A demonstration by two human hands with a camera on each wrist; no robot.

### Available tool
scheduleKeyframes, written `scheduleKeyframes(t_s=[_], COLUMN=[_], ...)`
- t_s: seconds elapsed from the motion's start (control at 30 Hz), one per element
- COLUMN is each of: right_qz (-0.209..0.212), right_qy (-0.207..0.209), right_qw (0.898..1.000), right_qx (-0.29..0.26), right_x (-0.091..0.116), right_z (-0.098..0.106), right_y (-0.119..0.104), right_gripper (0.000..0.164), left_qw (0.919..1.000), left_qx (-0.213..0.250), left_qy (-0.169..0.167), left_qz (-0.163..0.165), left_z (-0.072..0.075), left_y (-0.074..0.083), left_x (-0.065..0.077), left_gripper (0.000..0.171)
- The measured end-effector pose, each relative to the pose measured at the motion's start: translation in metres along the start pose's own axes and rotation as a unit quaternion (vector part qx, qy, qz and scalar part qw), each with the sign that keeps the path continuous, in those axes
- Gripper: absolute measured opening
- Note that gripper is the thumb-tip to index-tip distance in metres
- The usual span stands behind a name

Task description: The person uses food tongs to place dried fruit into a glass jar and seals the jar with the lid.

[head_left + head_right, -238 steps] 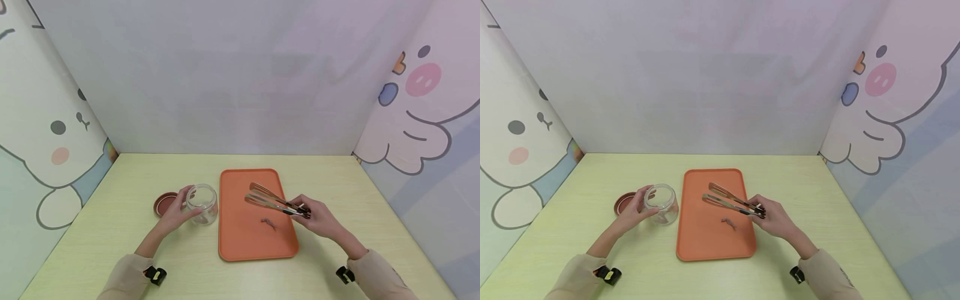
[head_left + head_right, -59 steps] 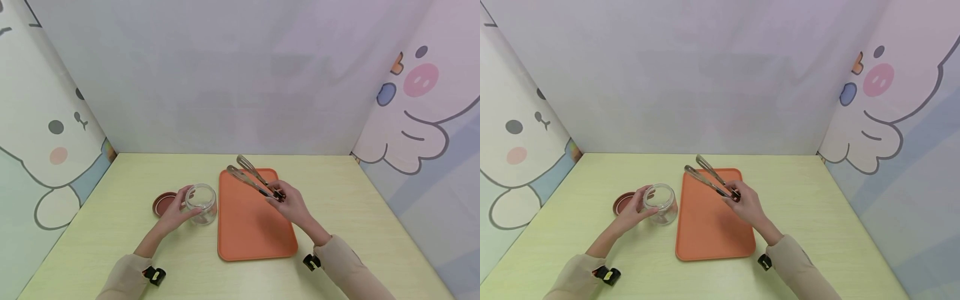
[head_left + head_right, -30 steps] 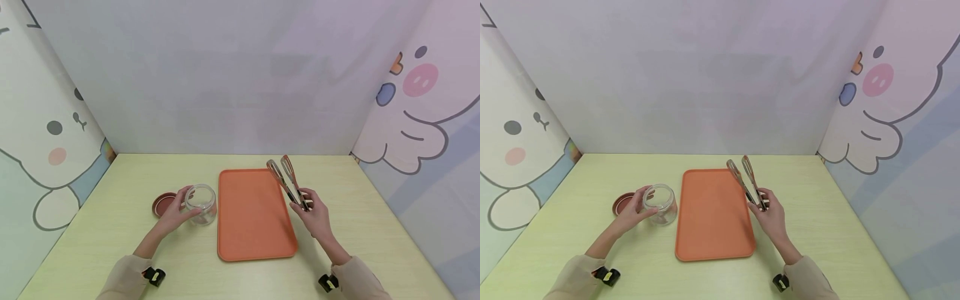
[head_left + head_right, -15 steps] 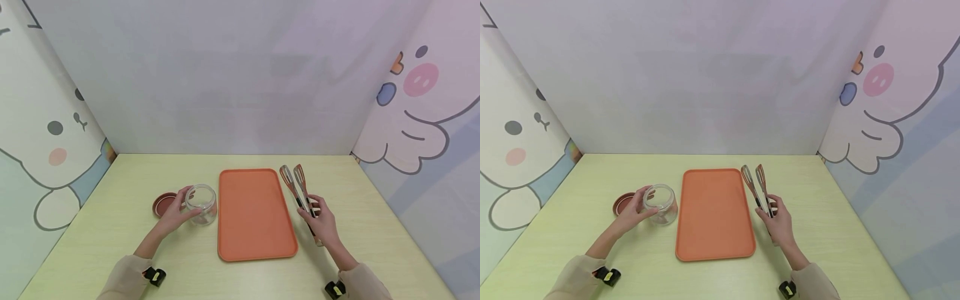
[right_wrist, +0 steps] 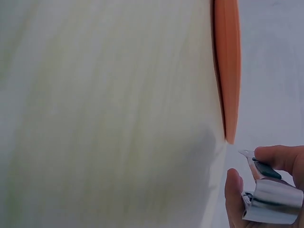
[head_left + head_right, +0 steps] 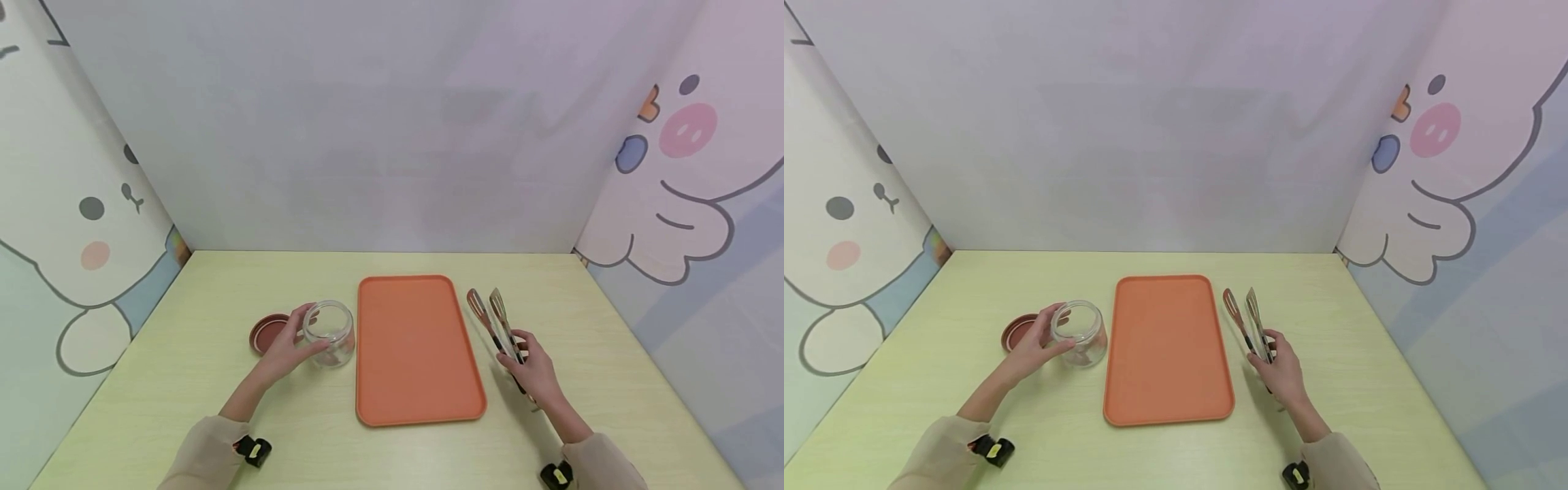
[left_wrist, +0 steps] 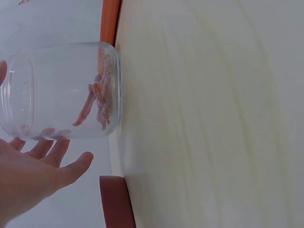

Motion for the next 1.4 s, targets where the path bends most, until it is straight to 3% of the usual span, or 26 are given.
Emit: scheduleKeyframes(t_s=[0.5,0.83,1.1,1.4], right_qz=[-0.025,-0.021,0.0,0.012], right_qy=[-0.029,-0.039,-0.048,-0.056], right_qw=[0.999,0.997,0.988,0.982], right_qx=[0.002,0.069,0.148,0.178], right_x=[-0.002,-0.006,-0.004,-0.002], right_z=[0.001,0.004,0.01,0.013], right_y=[0.009,0.015,0.012,0.008], right_gripper=[0.059,0.063,0.065,0.061], left_qw=[1.0,1.0,1.0,1.0], left_qx=[-0.005,-0.001,-0.001,-0.002], left_qy=[-0.003,-0.002,-0.005,-0.004], left_qz=[0.0,-0.001,-0.005,-0.004], left_z=[0.0,0.0,0.0,0.0], left_y=[0.0,0.002,0.001,0.0], left_x=[0.0,0.0,0.0,0.0], left_gripper=[0.073,0.074,0.074,0.073])
Point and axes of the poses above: each hand's wrist, its own x-axis away from the middle knuckle, its own z-axis out of the back of the hand, y = z × x, the point moved 3 cm from there along -x, towards the middle knuckle, and after that the axes turned 14 degrees about -y, right-handed, at the moved point
